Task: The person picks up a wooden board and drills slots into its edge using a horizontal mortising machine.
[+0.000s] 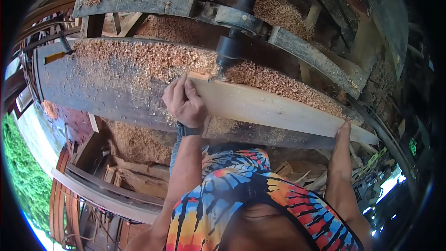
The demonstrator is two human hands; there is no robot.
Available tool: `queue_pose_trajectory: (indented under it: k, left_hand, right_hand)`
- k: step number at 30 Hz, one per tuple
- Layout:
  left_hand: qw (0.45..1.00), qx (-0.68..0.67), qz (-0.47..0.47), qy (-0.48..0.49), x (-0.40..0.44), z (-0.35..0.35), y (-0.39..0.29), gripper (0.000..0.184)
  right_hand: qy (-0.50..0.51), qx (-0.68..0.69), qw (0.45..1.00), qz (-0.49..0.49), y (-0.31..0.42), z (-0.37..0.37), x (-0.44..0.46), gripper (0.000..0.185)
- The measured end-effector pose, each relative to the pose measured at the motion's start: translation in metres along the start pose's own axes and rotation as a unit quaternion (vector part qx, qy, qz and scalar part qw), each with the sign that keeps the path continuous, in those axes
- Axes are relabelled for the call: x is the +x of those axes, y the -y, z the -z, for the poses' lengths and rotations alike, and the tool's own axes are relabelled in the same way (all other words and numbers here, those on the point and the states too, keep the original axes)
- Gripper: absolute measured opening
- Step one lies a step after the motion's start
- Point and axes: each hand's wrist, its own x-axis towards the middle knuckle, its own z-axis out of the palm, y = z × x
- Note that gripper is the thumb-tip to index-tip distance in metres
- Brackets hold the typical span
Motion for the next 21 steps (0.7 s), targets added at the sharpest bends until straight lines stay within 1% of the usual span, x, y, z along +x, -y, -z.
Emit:
queue_pose_trajectory:
  k: [3,6,9,12,14,15,18,21]
  left_hand:
    - [1.0,-0.007,-0.007,0.001,0.016,0.009,0.017,0.018]
    - [1.0,-0.019,0.009,0.013,0.028,0.017,0.024,0.018]
    - [1.0,-0.023,0.013,0.015,0.026,0.017,0.025,0.018]
    - [0.999,-0.023,0.019,0.013,0.029,0.016,0.017,0.018]
    - [0.999,-0.02,0.019,0.016,0.028,0.017,0.014,0.017]
    - [1.0,-0.013,0.023,0.012,0.028,0.017,0.012,0.017]
    - [1.0,-0.005,0.023,0.017,0.022,0.015,0.006,0.017]
    - [1.0,-0.005,0.009,0.013,0.016,0.008,0.001,0.017]
  right_hand:
    - [-0.01,0.014,1.0,0.008,0.005,-0.013,-0.046,0.063]
    - [-0.041,-0.038,0.998,0.04,-0.006,-0.017,-0.033,0.062]
    - [-0.063,-0.045,0.995,0.056,-0.011,-0.018,-0.019,0.066]
    - [-0.077,-0.034,0.994,0.069,0.002,-0.022,-0.077,0.066]
    - [-0.09,-0.028,0.994,0.062,0.019,-0.029,-0.105,0.057]
    - [-0.103,-0.028,0.993,0.054,0.014,-0.027,-0.111,0.054]
    - [-0.125,-0.109,0.982,0.093,0.009,-0.021,-0.093,0.055]
    - [-0.118,-0.067,0.987,0.083,0.013,-0.017,-0.085,0.056]
